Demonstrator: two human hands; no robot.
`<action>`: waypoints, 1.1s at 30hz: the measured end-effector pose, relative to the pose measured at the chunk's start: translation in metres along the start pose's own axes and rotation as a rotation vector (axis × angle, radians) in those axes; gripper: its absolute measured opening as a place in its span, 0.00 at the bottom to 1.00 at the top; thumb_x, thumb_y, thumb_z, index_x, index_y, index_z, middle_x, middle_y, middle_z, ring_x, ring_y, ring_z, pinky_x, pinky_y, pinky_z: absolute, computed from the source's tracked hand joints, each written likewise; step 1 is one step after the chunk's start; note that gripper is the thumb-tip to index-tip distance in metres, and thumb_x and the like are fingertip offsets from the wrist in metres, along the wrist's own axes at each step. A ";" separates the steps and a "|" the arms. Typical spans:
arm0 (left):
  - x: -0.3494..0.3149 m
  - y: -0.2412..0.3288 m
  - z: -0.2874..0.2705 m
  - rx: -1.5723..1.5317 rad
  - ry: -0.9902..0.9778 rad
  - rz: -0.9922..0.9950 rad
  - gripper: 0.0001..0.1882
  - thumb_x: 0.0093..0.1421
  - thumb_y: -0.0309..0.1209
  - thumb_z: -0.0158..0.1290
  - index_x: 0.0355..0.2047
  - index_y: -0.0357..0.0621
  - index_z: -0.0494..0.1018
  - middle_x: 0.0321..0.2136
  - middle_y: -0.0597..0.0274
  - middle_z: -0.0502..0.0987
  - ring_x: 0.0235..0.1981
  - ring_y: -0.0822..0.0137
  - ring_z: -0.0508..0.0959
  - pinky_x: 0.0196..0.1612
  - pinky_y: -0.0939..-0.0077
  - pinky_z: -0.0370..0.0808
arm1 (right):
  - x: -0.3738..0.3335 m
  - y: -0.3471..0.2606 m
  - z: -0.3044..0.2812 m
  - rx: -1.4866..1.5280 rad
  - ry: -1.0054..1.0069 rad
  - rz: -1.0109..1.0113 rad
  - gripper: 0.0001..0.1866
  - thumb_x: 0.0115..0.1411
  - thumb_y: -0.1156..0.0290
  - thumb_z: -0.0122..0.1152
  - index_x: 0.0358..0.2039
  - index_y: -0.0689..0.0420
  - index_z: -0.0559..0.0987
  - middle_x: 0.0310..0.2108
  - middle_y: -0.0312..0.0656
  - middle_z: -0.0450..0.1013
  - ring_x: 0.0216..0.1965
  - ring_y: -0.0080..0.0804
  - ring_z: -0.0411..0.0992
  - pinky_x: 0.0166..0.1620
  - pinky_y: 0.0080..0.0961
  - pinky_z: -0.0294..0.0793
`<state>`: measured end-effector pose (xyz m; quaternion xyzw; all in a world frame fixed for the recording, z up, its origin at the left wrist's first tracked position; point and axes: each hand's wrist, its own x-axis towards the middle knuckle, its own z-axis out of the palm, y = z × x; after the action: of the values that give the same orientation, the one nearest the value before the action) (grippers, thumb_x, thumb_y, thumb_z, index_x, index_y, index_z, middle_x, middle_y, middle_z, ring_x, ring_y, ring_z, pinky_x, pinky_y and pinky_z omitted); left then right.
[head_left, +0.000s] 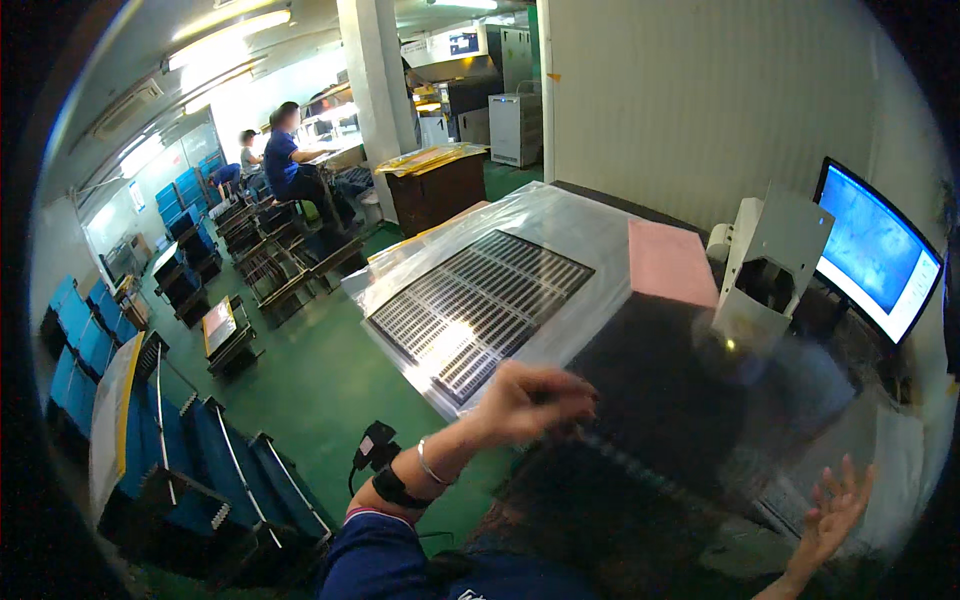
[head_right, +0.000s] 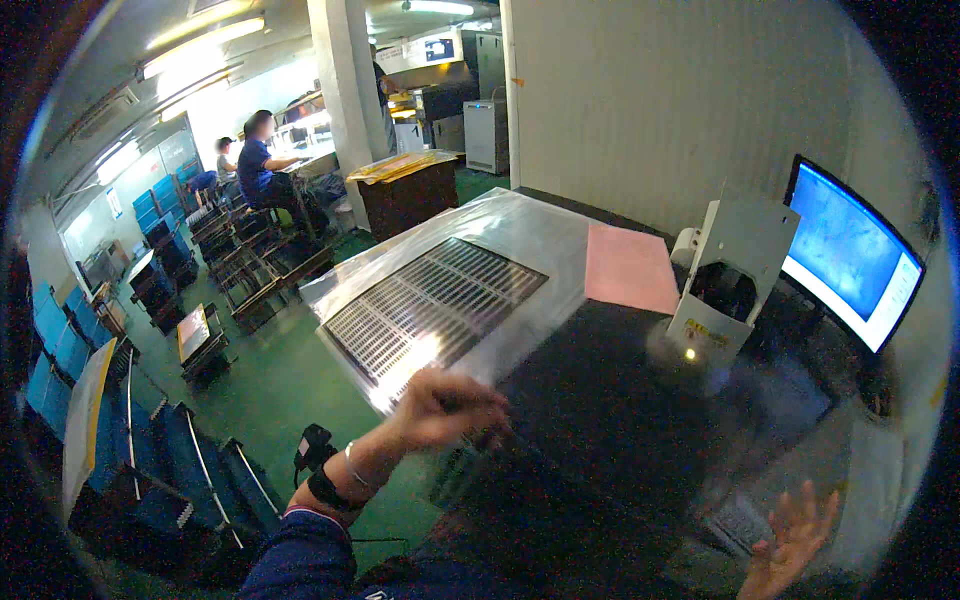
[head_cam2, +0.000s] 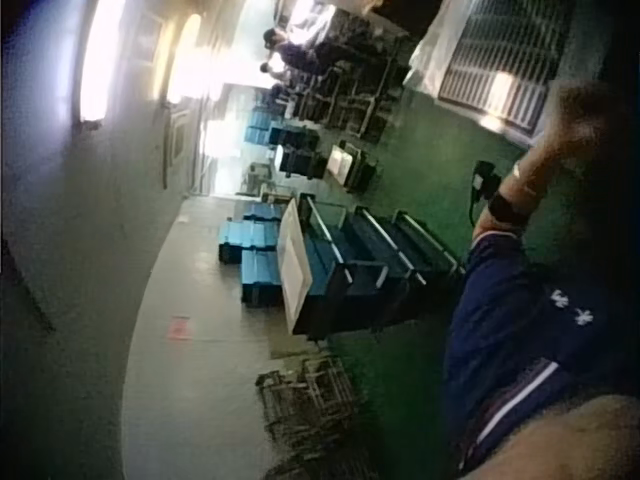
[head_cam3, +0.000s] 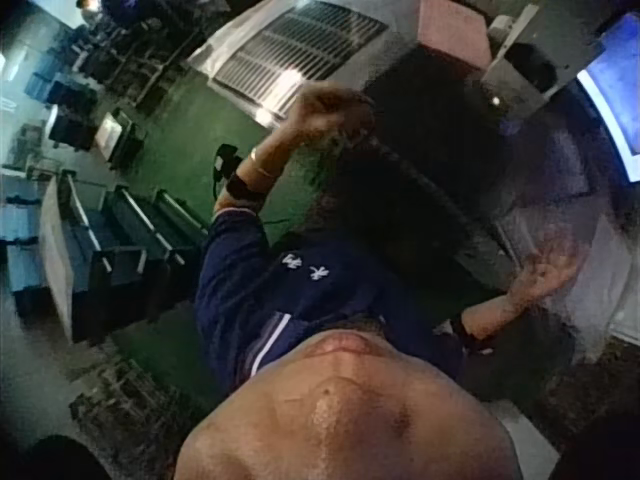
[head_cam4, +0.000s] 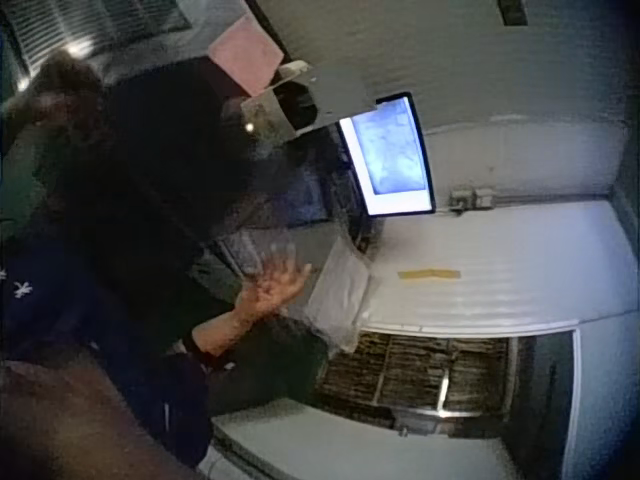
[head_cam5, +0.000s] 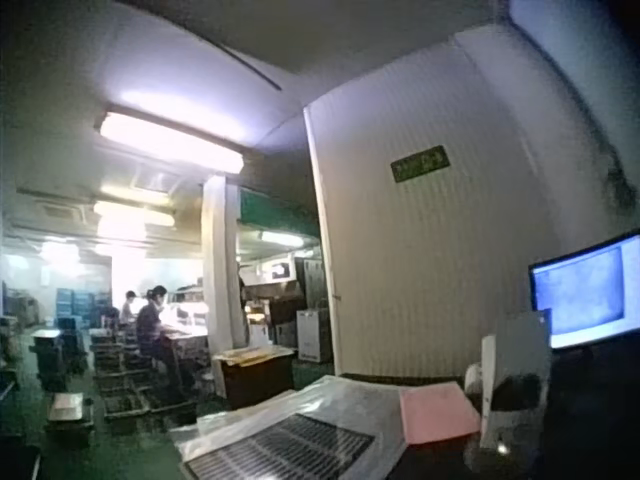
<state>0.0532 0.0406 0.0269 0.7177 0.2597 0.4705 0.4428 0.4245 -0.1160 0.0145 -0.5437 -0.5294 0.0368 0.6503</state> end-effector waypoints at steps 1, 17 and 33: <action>-0.002 0.000 -0.010 -0.019 0.130 -0.040 0.07 0.54 0.25 0.55 0.32 0.33 0.75 0.25 0.59 0.78 0.26 0.74 0.77 0.29 0.80 0.74 | 0.000 -0.002 0.004 -0.068 0.055 -0.032 0.40 0.55 0.49 0.55 0.61 0.57 0.52 0.51 0.46 0.62 0.44 0.30 0.67 0.46 0.26 0.66; -0.070 -0.052 0.039 -0.199 0.787 -0.404 0.24 0.60 0.28 0.45 0.55 0.40 0.54 0.40 0.49 0.72 0.34 0.63 0.76 0.33 0.73 0.75 | -0.087 0.018 0.057 0.469 -0.920 0.719 0.39 0.53 0.73 0.61 0.62 0.53 0.51 0.53 0.54 0.61 0.46 0.37 0.70 0.48 0.32 0.72; -0.075 -0.050 0.025 -0.165 0.788 -0.407 0.23 0.58 0.27 0.49 0.52 0.38 0.57 0.35 0.50 0.74 0.29 0.68 0.76 0.26 0.84 0.71 | -0.070 0.013 0.069 0.248 -0.443 0.910 0.19 0.60 0.70 0.51 0.53 0.55 0.64 0.15 0.35 0.70 0.15 0.18 0.70 0.17 0.15 0.68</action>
<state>0.0466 -0.0045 -0.0541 0.3803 0.5062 0.6302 0.4493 0.3509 -0.1084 -0.0505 -0.6166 -0.3562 0.4923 0.5005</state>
